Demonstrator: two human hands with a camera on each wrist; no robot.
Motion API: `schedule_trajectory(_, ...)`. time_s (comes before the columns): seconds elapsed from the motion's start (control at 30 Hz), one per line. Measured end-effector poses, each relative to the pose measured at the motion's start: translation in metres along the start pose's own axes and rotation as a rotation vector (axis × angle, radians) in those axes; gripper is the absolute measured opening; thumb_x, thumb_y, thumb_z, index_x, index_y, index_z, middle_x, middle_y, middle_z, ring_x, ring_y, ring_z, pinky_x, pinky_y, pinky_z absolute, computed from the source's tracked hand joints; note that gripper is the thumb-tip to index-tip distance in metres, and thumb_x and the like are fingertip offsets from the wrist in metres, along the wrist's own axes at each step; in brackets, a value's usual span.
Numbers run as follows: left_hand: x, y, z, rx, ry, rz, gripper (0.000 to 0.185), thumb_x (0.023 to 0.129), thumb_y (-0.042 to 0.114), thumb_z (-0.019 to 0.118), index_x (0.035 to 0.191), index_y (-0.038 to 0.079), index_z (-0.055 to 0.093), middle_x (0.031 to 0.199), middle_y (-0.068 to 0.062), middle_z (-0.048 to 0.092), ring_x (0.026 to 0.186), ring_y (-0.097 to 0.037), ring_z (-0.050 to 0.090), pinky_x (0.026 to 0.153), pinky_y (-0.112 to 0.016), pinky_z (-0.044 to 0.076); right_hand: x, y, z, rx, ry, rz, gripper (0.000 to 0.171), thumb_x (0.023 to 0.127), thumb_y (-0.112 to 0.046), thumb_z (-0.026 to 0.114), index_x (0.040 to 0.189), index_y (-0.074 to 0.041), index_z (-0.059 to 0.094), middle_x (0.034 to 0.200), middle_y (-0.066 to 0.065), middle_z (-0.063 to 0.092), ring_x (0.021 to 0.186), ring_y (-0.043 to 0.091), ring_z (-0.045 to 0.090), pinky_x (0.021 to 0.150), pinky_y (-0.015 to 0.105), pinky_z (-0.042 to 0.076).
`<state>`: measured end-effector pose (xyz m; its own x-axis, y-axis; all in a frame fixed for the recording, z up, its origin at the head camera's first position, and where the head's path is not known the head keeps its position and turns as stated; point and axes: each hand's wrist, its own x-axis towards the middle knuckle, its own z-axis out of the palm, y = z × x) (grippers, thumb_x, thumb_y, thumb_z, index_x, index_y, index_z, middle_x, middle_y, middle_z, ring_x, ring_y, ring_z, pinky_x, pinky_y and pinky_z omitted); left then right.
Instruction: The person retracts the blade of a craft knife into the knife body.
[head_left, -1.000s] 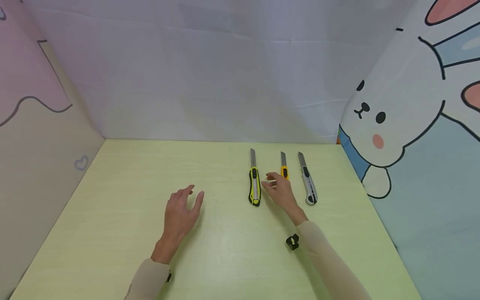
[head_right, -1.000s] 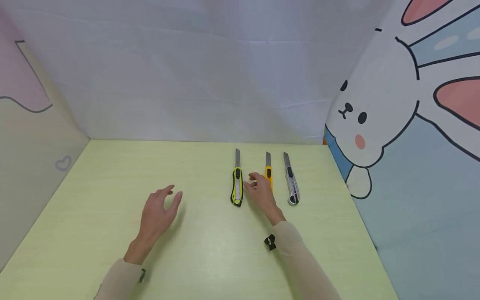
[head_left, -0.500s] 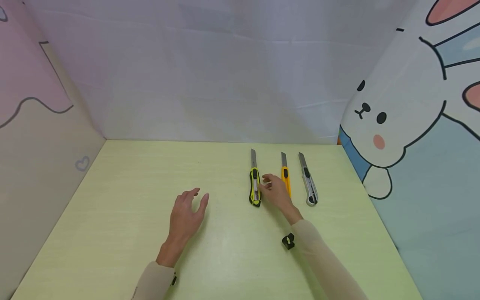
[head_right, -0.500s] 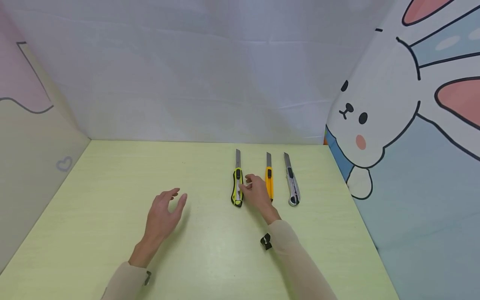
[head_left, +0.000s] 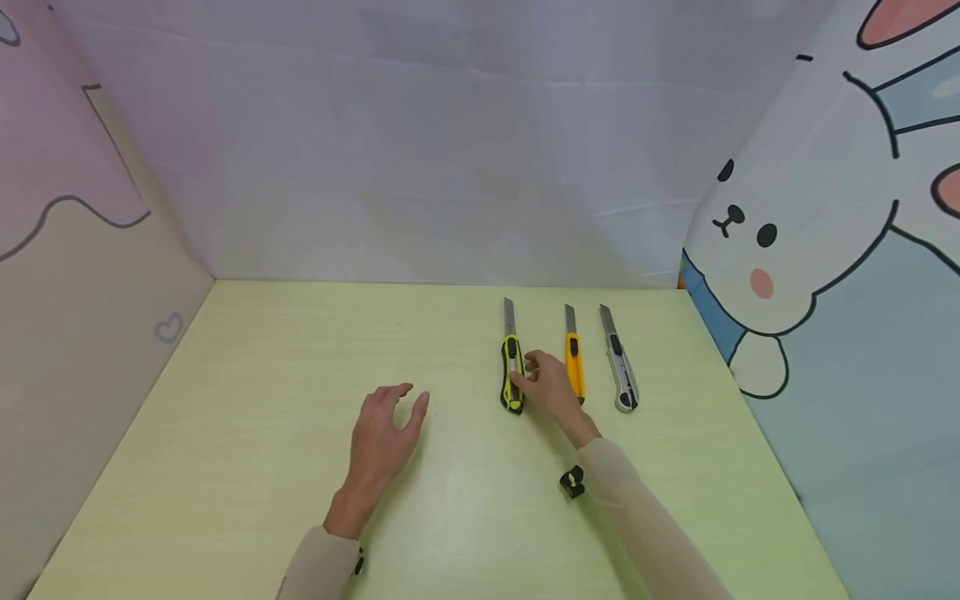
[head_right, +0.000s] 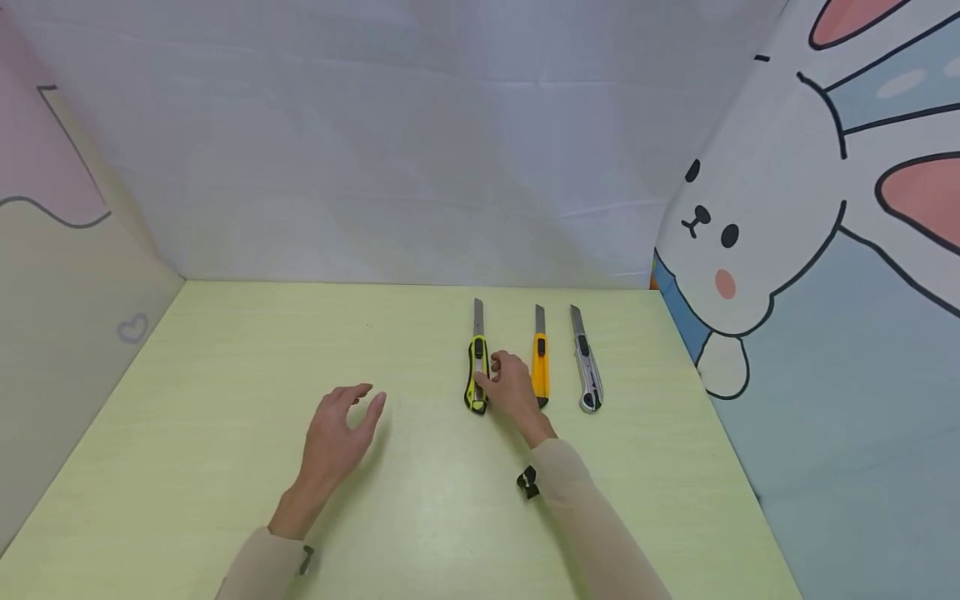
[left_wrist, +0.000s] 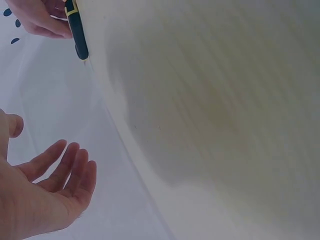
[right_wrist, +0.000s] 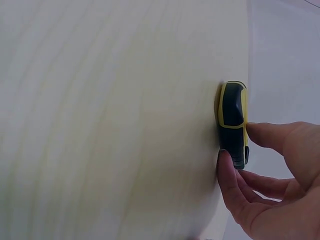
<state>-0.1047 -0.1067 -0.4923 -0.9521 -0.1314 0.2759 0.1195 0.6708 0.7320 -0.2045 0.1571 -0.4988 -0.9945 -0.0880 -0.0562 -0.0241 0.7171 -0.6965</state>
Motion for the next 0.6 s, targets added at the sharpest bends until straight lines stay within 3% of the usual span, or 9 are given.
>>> schedule_trajectory(0.6,-0.002,0.009,0.008,-0.002,-0.012,0.001,0.039,0.099,0.034,0.069,0.121,0.001,0.072,0.116,-0.014,0.068,0.106,-0.033,0.061,0.086,-0.051,0.054,0.003,-0.010,-0.001,0.007,-0.023,0.059,0.040,0.095,-0.018,0.074,0.125,0.007,0.063,0.112,0.018,0.068,0.097,0.029,0.065,0.083,0.040,0.057)
